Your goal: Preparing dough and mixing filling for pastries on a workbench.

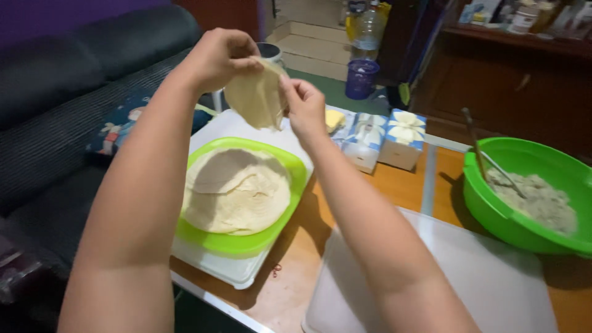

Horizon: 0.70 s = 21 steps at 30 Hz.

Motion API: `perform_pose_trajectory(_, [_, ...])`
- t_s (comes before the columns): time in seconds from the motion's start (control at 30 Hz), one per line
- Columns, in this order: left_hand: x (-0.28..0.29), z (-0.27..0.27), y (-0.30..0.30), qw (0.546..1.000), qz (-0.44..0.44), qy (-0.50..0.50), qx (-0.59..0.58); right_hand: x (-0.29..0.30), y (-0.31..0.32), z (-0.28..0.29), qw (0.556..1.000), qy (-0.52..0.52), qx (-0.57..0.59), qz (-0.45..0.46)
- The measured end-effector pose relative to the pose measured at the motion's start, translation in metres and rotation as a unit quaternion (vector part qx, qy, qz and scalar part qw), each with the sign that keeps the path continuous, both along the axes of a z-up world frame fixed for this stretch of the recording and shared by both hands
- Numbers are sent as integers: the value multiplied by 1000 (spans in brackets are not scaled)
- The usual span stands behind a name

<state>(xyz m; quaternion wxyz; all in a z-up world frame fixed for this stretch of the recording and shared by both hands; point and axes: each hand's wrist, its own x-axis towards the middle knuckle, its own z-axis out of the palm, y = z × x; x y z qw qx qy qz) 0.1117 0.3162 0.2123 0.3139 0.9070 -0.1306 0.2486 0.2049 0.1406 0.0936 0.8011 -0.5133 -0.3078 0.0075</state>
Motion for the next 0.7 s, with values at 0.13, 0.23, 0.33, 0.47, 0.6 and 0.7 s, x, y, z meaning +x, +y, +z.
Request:
perform_pose_trajectory(0.13, [-2, 3, -52, 990, -82, 61, -93, -23, -93, 37, 998, -53, -35, 13])
perform_pose_trajectory(0.23, [-11, -3, -104, 973, -127, 135, -134, -39, -165, 47, 973, -132, -155, -106])
perform_pose_trajectory(0.33, [-11, -28, -161, 964, -152, 177, -131, -71, -239, 47, 966, -57, -225, -111])
perform_pose_trajectory(0.47, [-13, -72, -233, 928, -274, 180, -177, -112, -317, 28, 935, -110, -283, -184])
perform_pose_trajectory(0.6, [-55, -84, -294, 898, -280, 280, -194, -161, -372, 8, 918, 22, -339, -205])
perform_pose_trajectory(0.7, [-56, -111, -320, 850, -310, 363, -224, -174, -396, -9, 926, 133, -329, -130])
